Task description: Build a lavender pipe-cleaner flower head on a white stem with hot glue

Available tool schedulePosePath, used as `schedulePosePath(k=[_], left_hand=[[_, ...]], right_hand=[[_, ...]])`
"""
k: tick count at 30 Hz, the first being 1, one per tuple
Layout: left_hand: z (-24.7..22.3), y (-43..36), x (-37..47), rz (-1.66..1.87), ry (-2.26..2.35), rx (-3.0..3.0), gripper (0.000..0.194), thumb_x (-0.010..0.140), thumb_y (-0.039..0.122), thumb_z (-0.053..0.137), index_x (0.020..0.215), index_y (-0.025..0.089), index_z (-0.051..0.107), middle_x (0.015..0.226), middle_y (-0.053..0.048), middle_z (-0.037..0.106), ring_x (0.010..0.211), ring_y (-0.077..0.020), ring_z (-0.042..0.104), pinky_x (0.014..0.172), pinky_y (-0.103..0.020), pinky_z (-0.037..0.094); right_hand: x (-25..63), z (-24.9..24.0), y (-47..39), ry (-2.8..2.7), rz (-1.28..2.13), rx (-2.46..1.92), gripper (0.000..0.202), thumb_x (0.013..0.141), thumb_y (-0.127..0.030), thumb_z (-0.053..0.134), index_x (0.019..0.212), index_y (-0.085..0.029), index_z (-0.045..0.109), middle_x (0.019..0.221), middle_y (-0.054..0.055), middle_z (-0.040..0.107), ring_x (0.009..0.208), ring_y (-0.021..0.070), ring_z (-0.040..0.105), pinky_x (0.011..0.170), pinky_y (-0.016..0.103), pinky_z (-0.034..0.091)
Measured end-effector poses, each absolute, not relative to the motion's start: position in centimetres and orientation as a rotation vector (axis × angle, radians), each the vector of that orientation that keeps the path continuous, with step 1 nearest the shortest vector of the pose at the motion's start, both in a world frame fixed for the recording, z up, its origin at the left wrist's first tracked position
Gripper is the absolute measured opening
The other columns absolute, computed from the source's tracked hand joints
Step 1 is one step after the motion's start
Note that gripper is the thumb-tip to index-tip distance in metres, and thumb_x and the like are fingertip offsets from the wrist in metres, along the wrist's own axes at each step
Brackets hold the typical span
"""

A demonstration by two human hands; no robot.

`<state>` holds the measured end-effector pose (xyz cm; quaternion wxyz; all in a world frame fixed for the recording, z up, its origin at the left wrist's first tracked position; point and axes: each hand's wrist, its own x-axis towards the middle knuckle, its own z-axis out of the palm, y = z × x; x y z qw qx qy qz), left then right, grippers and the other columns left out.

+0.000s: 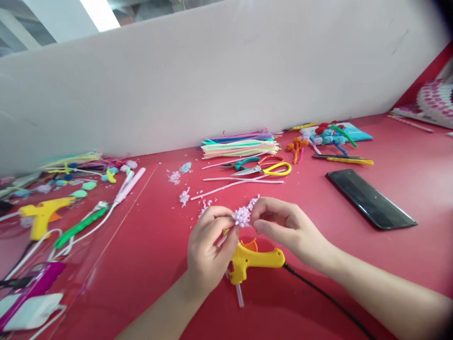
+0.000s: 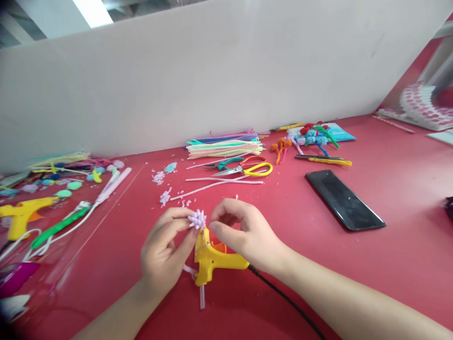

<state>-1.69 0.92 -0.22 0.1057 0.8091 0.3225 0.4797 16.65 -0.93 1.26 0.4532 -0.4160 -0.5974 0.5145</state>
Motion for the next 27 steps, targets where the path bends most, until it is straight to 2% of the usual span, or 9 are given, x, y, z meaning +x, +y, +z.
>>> schedulePosePath(k=[3, 8, 10, 15, 22, 27], left_hand=[[-0.3, 0.9, -1.8, 1.395, 0.97, 2.395, 0.022, 0.079, 0.0, 0.058, 0.087, 0.021, 0.059, 0.091, -0.003, 0.059, 0.08, -0.0141, 0.059, 0.071, -0.027, 0.047], [-0.4, 0.8, -1.8, 1.221, 0.983, 2.04, 0.013, 0.084, 0.009, 0.055, 0.079, 0.021, 0.058, 0.087, -0.002, 0.056, 0.082, -0.0154, 0.056, 0.071, -0.028, 0.044], [-0.1, 0.7, -1.7, 1.076, 1.008, 1.849, 0.014, 0.086, 0.013, 0.054, 0.074, 0.02, 0.056, 0.081, -0.001, 0.053, 0.077, -0.0146, 0.053, 0.068, -0.027, 0.042], [0.5, 0.7, -1.1, 0.887, 1.012, 1.534, 0.02, 0.082, 0.011, 0.054, 0.065, 0.019, 0.051, 0.069, 0.003, 0.044, 0.065, -0.0118, 0.043, 0.06, -0.025, 0.035], [0.6, 0.7, -0.8, 0.894, 0.965, 1.383, 0.019, 0.077, 0.008, 0.057, 0.061, 0.017, 0.052, 0.1, -0.002, 0.054, 0.093, -0.016, 0.051, 0.078, -0.025, 0.038], [0.4, 0.8, -1.0, 0.838, 0.92, 1.335, 0.018, 0.079, 0.008, 0.054, 0.063, 0.017, 0.053, 0.085, 0.0, 0.052, 0.079, -0.0133, 0.048, 0.073, -0.026, 0.037]], right_hand=[[16.4, 1.0, -1.1, -1.547, 1.196, -1.024, 0.002, 0.082, -0.016, 0.057, 0.08, -0.018, 0.056, 0.075, -0.001, 0.057, 0.069, 0.0107, 0.053, 0.064, 0.023, 0.044], [16.4, 0.4, -0.9, -1.757, 0.544, -0.94, 0.012, 0.08, -0.008, 0.057, 0.084, -0.019, 0.054, 0.079, 0.001, 0.054, 0.069, 0.0113, 0.051, 0.063, 0.024, 0.044], [16.6, 0.1, -0.7, -1.83, 0.418, -0.903, 0.012, 0.082, -0.008, 0.056, 0.088, -0.019, 0.056, 0.082, 0.002, 0.055, 0.071, 0.012, 0.052, 0.063, 0.025, 0.045], [16.9, -0.3, -0.2, -1.906, 0.365, -0.896, 0.008, 0.086, -0.014, 0.054, 0.091, -0.017, 0.061, 0.084, 0.005, 0.058, 0.072, 0.0137, 0.054, 0.064, 0.027, 0.046], [17.1, -0.3, 0.0, -1.938, 0.39, -0.927, 0.009, 0.086, -0.018, 0.057, 0.091, -0.015, 0.063, 0.085, 0.006, 0.059, 0.074, 0.0145, 0.055, 0.066, 0.028, 0.047], [17.2, -0.4, 0.0, -1.93, 0.461, -0.941, 0.007, 0.086, -0.018, 0.056, 0.088, -0.017, 0.063, 0.084, 0.005, 0.059, 0.075, 0.0142, 0.055, 0.067, 0.028, 0.047]])
